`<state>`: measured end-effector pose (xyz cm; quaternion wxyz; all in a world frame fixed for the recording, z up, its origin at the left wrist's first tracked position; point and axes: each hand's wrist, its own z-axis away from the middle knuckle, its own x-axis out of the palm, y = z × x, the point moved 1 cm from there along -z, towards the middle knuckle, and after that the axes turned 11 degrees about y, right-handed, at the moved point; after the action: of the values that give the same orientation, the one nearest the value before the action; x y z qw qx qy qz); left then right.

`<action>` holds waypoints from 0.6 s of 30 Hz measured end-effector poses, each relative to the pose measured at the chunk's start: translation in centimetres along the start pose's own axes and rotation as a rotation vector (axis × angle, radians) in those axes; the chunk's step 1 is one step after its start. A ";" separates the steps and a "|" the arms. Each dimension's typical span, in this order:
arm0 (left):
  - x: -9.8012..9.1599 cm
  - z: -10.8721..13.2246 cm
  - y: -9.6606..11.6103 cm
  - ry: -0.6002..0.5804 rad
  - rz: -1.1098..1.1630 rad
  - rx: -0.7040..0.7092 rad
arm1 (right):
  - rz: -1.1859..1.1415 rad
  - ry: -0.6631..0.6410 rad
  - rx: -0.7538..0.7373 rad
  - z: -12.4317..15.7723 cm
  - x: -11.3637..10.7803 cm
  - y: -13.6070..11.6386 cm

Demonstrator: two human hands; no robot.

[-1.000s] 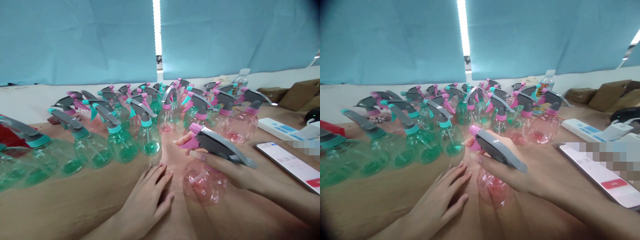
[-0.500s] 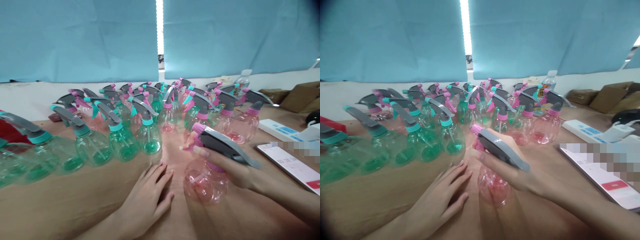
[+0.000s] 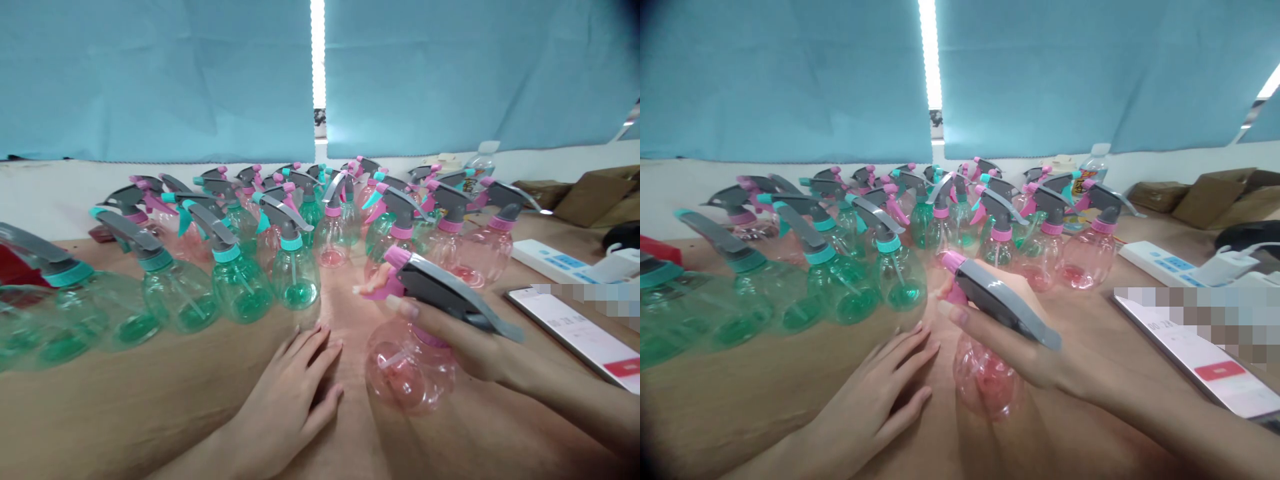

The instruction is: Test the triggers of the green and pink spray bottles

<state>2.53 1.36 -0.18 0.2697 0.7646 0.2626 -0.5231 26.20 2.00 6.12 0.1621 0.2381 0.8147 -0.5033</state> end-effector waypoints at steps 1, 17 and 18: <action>0.0 0.0 0.0 0.000 -0.002 0.000 | 0.006 -0.011 0.016 -0.1 0.0 -0.2; -0.1 0.0 0.2 0.018 0.017 -0.008 | -0.059 0.018 0.028 -0.5 0.2 -1.4; -0.1 0.0 0.2 0.018 0.020 -0.013 | -0.072 0.024 0.025 -0.5 0.3 -1.3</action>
<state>2.61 1.18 -0.05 0.2775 0.7702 0.2608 -0.5117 25.23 2.04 7.22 0.1311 0.2167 0.8184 -0.5159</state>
